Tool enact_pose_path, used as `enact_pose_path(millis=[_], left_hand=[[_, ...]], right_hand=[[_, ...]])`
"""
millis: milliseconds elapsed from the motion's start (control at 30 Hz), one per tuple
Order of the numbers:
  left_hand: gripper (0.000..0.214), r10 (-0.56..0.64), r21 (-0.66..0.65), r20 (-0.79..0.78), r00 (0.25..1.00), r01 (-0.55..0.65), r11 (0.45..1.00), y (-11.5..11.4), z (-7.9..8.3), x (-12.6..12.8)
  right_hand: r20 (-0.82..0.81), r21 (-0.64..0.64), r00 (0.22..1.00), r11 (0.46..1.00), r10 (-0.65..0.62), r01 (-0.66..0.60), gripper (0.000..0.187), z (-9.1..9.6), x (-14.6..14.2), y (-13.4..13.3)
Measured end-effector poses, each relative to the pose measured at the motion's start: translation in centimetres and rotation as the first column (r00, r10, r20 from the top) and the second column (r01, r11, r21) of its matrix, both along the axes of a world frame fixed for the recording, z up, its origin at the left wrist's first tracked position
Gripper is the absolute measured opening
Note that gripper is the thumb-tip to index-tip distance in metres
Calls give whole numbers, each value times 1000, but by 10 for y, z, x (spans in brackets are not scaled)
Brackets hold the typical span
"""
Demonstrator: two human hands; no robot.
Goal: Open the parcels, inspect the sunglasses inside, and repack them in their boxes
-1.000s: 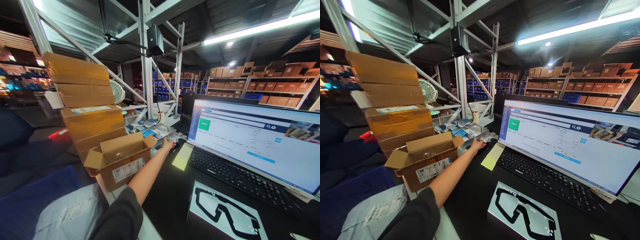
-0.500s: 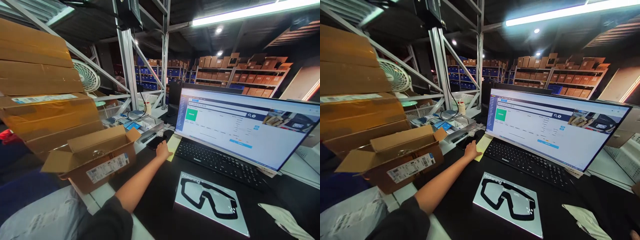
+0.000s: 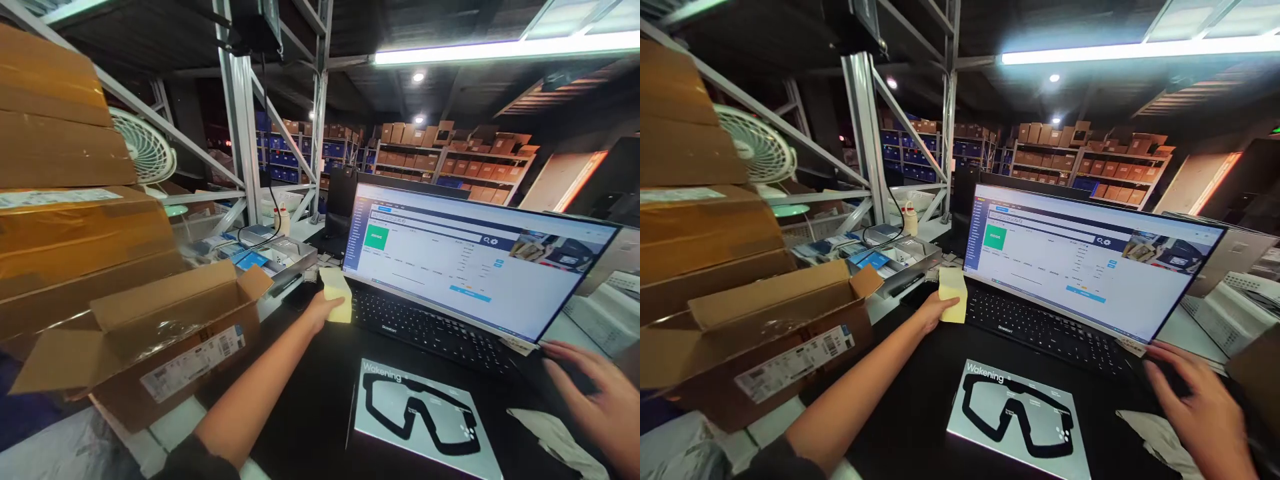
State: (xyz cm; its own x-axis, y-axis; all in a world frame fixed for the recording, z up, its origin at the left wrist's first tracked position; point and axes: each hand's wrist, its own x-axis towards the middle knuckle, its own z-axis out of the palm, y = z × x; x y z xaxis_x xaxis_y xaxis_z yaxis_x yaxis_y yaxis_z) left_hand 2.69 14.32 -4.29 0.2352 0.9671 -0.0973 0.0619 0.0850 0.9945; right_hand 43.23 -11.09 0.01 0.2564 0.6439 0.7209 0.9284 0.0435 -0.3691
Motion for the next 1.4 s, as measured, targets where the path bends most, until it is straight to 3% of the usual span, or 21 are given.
enact_pose_path(millis=[100,200,300,400,667,967,1133,1300,1367,1400], left_hand=[[39,-77,47,162,984,70,996,-22,19,14],[60,-166,96,274,947,145,985,-50,37,27],[62,-232,116,331,915,205,972,-78,52,35],[61,-270,120,363,892,242,963,-97,61,38],[56,-261,68,429,865,257,964,-107,75,37],[52,-268,51,393,880,270,961,-108,78,39],[43,-248,69,230,941,238,969,-75,72,28],[39,-276,-32,-62,959,274,961,-25,55,-3],[37,-280,-66,-180,943,272,960,-8,47,-16],[35,-282,-81,-242,929,270,959,-1,43,-22]], right_hand=[[25,-51,945,944,326,-325,19,23,-71,28],[10,-46,859,858,513,-512,17,45,-138,59],[26,-4,834,834,552,-552,17,55,-175,83],[29,37,856,855,516,-517,16,54,-186,91],[91,69,891,890,445,-451,14,55,-190,80],[120,56,886,888,447,-456,13,55,-195,71],[-158,-15,884,894,440,-448,8,51,-169,42],[-521,-57,797,919,306,-390,17,17,-106,-4],[-619,-39,714,896,326,-443,31,-2,-87,-23],[-650,-27,669,869,360,-494,50,-12,-82,-31]])
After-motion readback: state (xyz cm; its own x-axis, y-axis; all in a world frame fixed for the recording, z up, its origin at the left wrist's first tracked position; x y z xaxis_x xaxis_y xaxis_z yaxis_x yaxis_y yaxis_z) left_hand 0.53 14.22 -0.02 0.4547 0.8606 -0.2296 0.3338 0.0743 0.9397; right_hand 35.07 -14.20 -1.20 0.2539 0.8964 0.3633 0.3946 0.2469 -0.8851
